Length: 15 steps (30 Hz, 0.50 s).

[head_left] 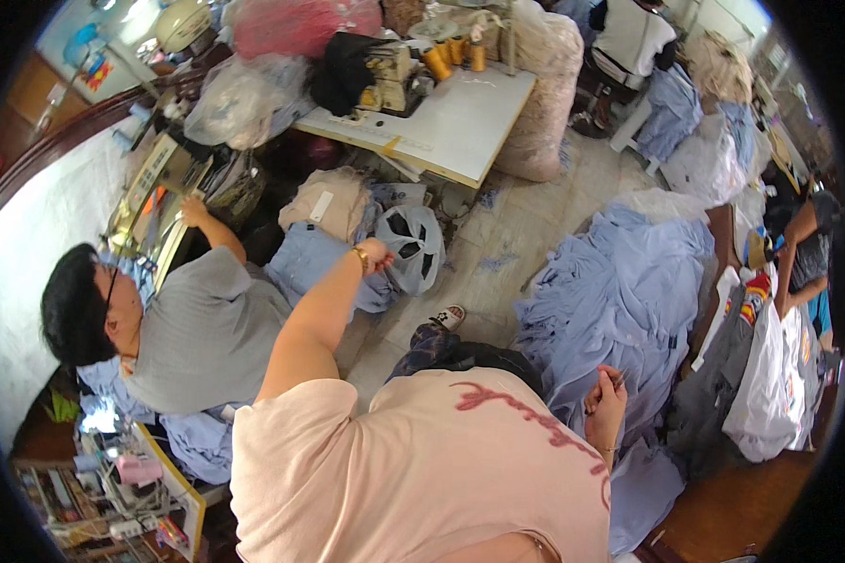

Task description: The person holds up blue collared shirts one at a time, uses small shears to snip off loose threads from the collar and button area, and then places the shirts into a large pile.

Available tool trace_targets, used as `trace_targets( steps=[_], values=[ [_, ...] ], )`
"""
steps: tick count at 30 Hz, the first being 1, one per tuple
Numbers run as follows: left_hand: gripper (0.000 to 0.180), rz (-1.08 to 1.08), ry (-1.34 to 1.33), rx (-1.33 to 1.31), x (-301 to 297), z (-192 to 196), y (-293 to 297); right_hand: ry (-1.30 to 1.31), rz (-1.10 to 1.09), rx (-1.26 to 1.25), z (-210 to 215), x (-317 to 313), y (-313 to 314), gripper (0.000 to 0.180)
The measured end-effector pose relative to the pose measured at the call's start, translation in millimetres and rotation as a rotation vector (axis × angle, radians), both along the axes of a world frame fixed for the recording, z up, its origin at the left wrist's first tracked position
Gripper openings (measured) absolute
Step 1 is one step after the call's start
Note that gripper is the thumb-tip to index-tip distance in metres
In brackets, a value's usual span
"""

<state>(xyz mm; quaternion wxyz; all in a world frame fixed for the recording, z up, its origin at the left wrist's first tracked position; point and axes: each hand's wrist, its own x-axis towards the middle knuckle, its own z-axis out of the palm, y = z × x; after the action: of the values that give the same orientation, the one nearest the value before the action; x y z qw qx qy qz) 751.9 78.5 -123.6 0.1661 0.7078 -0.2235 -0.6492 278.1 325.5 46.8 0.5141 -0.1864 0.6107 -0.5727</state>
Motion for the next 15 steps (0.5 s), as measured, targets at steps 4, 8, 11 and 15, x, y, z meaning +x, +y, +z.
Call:
trace_targets(
  steps=[4, 8, 11, 15],
  values=[
    [0.015, 0.300, 0.243, -0.316, 69, 31, 13, 0.001, 0.095, 0.008, -2, 10, -6, 0.007],
    [0.019, 0.705, 0.344, -0.582, 97, 67, 16, 0.033, 0.129, 0.063, -17, 17, -4, 0.006],
    [0.025, 0.959, 0.429, -0.623, 129, 62, 7, 0.056, 0.138, 0.097, -24, 29, -15, 0.006],
    [0.027, 1.020, 0.495, -0.693, 131, 59, -44, 0.080, 0.126, 0.105, -25, 55, -40, 0.006]
  ],
)
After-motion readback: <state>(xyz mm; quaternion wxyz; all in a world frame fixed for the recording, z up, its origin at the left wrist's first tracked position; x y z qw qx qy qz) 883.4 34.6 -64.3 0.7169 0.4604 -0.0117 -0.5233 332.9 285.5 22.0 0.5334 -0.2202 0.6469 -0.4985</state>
